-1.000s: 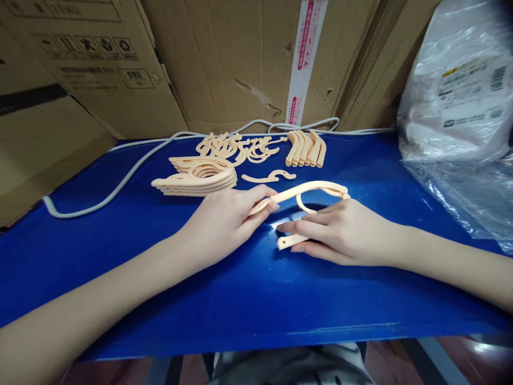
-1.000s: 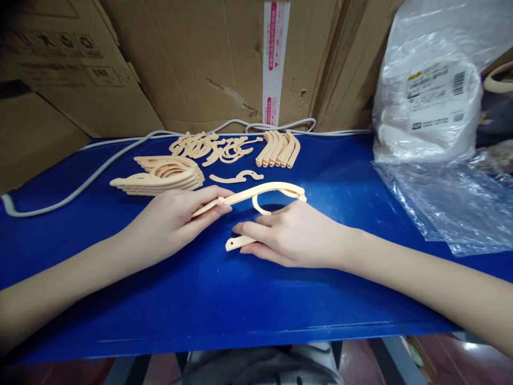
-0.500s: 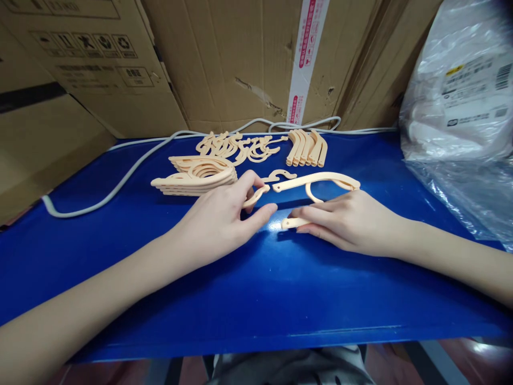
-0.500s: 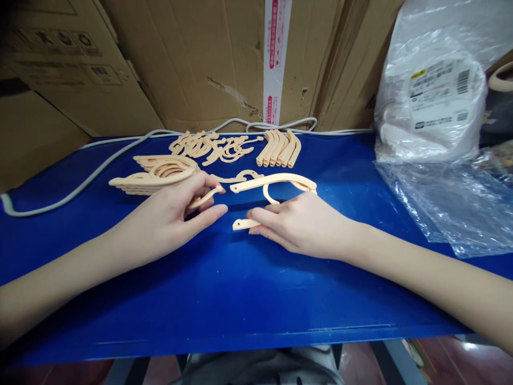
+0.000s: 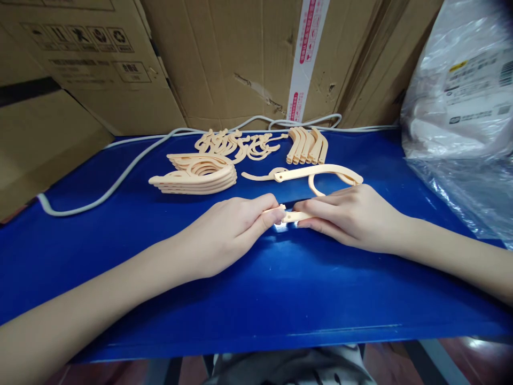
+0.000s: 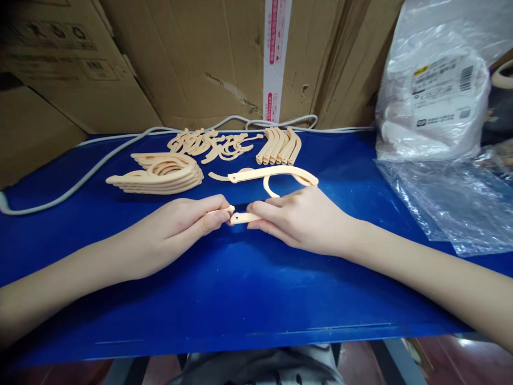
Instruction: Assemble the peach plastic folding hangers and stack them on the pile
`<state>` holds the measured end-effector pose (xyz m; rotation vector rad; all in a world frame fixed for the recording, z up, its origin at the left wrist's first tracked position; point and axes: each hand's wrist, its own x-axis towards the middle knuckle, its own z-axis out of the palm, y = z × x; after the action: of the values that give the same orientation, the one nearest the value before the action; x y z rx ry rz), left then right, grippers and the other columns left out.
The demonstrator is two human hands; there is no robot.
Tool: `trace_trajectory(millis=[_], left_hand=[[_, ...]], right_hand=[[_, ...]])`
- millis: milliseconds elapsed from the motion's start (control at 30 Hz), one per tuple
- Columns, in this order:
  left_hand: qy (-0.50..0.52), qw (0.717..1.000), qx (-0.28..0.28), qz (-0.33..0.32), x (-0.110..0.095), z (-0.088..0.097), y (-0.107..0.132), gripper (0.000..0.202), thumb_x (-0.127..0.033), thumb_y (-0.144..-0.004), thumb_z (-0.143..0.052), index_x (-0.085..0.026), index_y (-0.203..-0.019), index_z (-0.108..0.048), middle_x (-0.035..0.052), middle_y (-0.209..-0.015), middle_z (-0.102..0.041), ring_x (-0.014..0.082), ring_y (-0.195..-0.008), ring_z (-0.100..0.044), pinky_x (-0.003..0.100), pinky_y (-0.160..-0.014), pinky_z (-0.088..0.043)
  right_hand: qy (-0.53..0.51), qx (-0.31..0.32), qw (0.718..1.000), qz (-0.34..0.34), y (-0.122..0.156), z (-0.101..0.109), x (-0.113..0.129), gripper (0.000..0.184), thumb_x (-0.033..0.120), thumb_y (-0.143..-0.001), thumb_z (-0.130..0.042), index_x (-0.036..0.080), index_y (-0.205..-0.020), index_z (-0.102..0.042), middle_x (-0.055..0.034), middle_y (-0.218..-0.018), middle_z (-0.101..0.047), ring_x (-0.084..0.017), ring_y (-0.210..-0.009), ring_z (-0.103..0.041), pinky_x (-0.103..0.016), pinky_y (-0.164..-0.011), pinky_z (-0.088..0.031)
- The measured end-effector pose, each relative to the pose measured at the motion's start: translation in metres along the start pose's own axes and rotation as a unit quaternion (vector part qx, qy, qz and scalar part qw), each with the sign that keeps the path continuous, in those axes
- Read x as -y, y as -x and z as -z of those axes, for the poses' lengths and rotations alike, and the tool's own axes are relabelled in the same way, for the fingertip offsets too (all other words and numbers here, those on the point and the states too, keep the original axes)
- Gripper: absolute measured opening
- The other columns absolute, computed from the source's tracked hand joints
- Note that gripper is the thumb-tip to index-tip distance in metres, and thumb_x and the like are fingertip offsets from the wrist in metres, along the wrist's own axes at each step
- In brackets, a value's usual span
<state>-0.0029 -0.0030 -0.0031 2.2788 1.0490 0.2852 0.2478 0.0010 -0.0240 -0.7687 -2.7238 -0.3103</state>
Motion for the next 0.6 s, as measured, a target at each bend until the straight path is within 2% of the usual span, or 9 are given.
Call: trace_trajectory(millis=[267,433,600], left_hand=[[-0.044,0.998,0.024,-0.023,-0.004,-0.001,0.000,0.038,-0.046,-0.106,-0.026,-0.022,-0.089,-0.052,-0.0030,-0.072,-0.059,0.0159,-0.065,-0.054,0.028,-0.059,-0.031],[-0.144,0.989,0.010,-0.034,-0.002,-0.005,0.001,0.037,-0.055,-0.100,-0.043,-0.023,-0.082,-0.043,-0.0044,-0.061,-0.051,0.0170,-0.052,-0.048,0.029,-0.051,-0.023],[-0.194,0.980,-0.005,-0.037,-0.002,-0.007,0.000,0.038,-0.053,-0.103,-0.035,-0.023,-0.081,-0.045,-0.0028,-0.060,-0.053,0.0178,-0.050,-0.050,0.028,-0.049,-0.022]], right_hand=[[-0.008,-0.006,1.000,0.003,0.000,0.001,0.003,0.034,0.037,-0.106,-0.037,0.018,-0.104,-0.065,-0.0002,-0.072,-0.070,-0.011,-0.058,-0.063,-0.024,-0.052,-0.033],[-0.013,-0.009,1.000,0.009,-0.001,0.002,0.008,0.033,0.035,-0.107,-0.035,0.019,-0.102,-0.063,0.0013,-0.070,-0.069,-0.011,-0.057,-0.063,-0.025,-0.051,-0.030],[-0.007,-0.018,1.000,0.002,-0.001,0.002,0.011,0.031,0.035,-0.106,-0.037,0.019,-0.099,-0.062,0.0023,-0.066,-0.065,-0.012,-0.056,-0.063,-0.026,-0.050,-0.029]])
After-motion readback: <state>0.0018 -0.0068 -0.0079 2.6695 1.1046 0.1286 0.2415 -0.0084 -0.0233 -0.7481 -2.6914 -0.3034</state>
